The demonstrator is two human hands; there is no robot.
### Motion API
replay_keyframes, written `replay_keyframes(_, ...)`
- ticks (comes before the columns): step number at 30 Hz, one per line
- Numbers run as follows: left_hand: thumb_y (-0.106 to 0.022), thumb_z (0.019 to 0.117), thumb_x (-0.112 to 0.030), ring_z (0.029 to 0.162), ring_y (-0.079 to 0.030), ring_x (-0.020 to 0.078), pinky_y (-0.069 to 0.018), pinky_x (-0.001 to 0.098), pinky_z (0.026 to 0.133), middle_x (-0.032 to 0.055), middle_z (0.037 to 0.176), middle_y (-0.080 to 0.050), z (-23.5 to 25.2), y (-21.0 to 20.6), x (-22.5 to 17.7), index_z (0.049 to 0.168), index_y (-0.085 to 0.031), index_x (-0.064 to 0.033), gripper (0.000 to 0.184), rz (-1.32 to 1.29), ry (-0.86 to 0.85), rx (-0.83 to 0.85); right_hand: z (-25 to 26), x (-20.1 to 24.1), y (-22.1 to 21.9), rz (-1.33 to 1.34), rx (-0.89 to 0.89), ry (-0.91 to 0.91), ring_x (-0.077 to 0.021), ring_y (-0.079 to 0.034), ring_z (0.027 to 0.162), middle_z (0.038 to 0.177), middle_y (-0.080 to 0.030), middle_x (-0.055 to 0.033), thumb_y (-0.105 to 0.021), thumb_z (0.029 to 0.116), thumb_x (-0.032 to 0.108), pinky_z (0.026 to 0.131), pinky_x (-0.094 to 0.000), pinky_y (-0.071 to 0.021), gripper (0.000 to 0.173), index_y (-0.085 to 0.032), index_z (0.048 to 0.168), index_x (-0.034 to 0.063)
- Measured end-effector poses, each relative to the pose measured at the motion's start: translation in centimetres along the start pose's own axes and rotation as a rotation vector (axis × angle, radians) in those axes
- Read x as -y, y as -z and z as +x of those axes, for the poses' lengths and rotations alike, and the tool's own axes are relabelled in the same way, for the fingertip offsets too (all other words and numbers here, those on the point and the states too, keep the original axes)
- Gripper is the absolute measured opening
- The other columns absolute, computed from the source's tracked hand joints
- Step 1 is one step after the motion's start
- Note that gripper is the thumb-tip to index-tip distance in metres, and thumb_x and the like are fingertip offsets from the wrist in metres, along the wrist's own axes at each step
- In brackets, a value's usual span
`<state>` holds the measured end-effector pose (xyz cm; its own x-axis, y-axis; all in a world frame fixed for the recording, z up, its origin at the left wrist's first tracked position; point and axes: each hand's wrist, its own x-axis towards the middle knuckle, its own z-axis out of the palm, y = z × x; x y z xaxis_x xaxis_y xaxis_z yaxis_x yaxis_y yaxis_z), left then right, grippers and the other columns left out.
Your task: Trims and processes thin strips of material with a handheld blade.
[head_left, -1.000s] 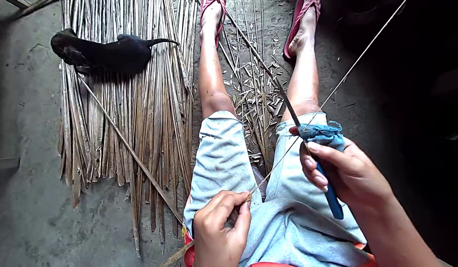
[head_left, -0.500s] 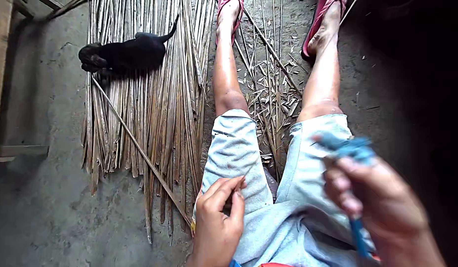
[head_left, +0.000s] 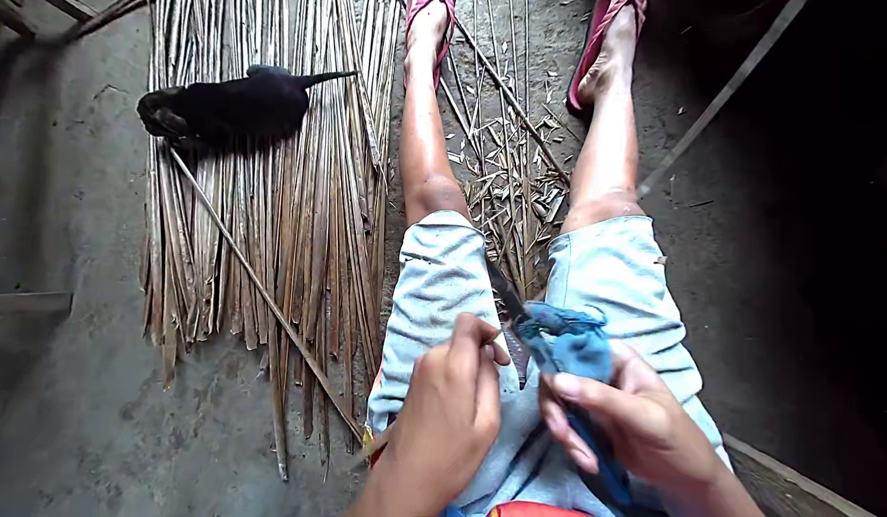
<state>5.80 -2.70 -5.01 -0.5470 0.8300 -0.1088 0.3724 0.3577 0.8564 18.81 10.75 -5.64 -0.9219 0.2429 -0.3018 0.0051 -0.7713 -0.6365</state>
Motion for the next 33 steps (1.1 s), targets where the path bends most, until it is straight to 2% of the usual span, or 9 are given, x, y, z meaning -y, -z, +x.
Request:
replay_keyframes(2,-0.047,0.0965,-0.008,0.060,-0.062,0.0117,-0.0507,0.0271,0.055,0.0038,0.071,-0.065,0.0,-0.6,-0.1,0.108,-0.069,-0.0019,0.025,0.101,-0.081,-0.016,0.7,-0.3,-0.4,0.000,-0.058,-0.025,-0.0024,-0.066,0.054,0.075,-0.074,0.0010,-0.058,0.0988,0.005,0.049,-0.0153,-0.0547,0.008,-0.062,0.101,0.0112)
replay_keyframes(7,-0.048,0.1022,-0.019,0.059,-0.065,0.0105,-0.0506,0.0266,0.052,0.0010,0.069,-0.067,-0.1,-1.3,-0.1,0.097,-0.070,-0.0056,0.027,0.249,-0.064,-0.082,1.4,0.2,-0.3,0.104,-0.178,-0.052,-0.0027,-0.062,0.048,0.069,-0.070,-0.0004,-0.048,0.0981,0.001,0.044,-0.0150,-0.0520,0.023,-0.062,0.115,-0.0023)
replay_keyframes(9,-0.051,0.0993,-0.014,0.060,-0.066,0.0120,-0.0513,0.0276,0.053,0.0028,0.071,-0.070,0.1,-1.8,-0.1,0.095,-0.075,-0.0044,0.027,0.295,-0.086,-0.159,1.0,0.2,-0.4,0.083,-0.167,-0.075,-0.0019,-0.062,0.049,0.070,-0.069,0.0010,-0.048,0.0992,0.002,0.045,-0.0144,-0.0520,0.025,-0.058,0.123,-0.0004)
replay_keyframes(10,-0.052,0.0958,-0.011,0.058,-0.065,0.0128,-0.0504,0.0283,0.051,0.0035,0.069,-0.069,0.3,-1.9,-0.1,0.093,-0.076,-0.0043,0.025,0.316,-0.092,-0.195,0.7,0.1,-0.6,0.063,-0.153,-0.100,-0.0014,-0.062,0.049,0.070,-0.069,0.0022,-0.050,0.0992,0.003,0.046,-0.0139,-0.0521,0.021,-0.057,0.119,0.0037)
replay_keyframes(11,-0.052,0.0918,-0.009,0.056,-0.064,0.0134,-0.0487,0.0287,0.049,0.0041,0.067,-0.067,0.5,-1.9,0.0,0.090,-0.075,-0.0043,0.024,0.329,-0.097,-0.227,0.4,0.1,-0.9,0.048,-0.148,-0.132,-0.0010,-0.063,0.049,0.070,-0.070,0.0025,-0.052,0.0989,0.003,0.046,-0.0137,-0.0523,0.012,-0.057,0.108,0.0089)
replay_keyframes(13,-0.054,0.0887,-0.009,0.057,-0.065,0.0140,-0.0491,0.0288,0.050,0.0047,0.065,-0.066,0.5,-1.9,0.1,0.081,-0.073,-0.0049,0.021,0.359,-0.109,-0.257,-0.4,0.0,-1.5,0.030,-0.148,-0.189,0.0002,-0.062,0.049,0.071,-0.071,0.0026,-0.050,0.1000,0.002,0.046,-0.0124,-0.0508,0.011,-0.055,0.100,0.0121)
replay_keyframes(18,-0.055,0.0888,-0.008,0.064,-0.068,0.0131,-0.0513,0.0251,0.056,0.0056,0.068,-0.069,0.2,-2.3,0.4,0.080,-0.074,-0.0039,0.021,0.393,-0.162,-0.315,-1.0,0.1,-1.8,0.069,-0.182,-0.247,0.0005,-0.060,0.047,0.070,-0.071,0.0007,-0.048,0.1005,0.001,0.044,-0.0113,-0.0487,0.011,-0.054,0.102,0.0107)
replay_keyframes(24,-0.054,0.0891,-0.009,0.057,-0.060,0.0142,-0.0450,0.0255,0.054,0.0041,0.062,-0.063,0.1,-2.8,0.1,0.071,-0.068,-0.0062,0.023,0.456,-0.193,-0.364,-0.1,0.2,-2.4,0.067,-0.285,-0.217,-0.0009,-0.059,0.043,0.066,-0.070,-0.0023,-0.046,0.0990,-0.002,0.041,-0.0115,-0.0478,0.011,-0.053,0.100,0.0068)
replay_keyframes(33,-0.055,0.0918,-0.006,0.060,-0.063,0.0135,-0.0489,0.0224,0.058,0.0068,0.070,-0.069,-0.5,-3.2,0.1,0.084,-0.074,-0.0011,0.022,0.457,-0.142,-0.381,1.0,-1.1,-2.6,-0.164,-0.355,-0.060,0.0006,-0.058,0.045,0.065,-0.068,0.0022,-0.050,0.0965,-0.006,0.043,-0.0121,-0.0487,0.017,-0.058,0.089,0.0071)
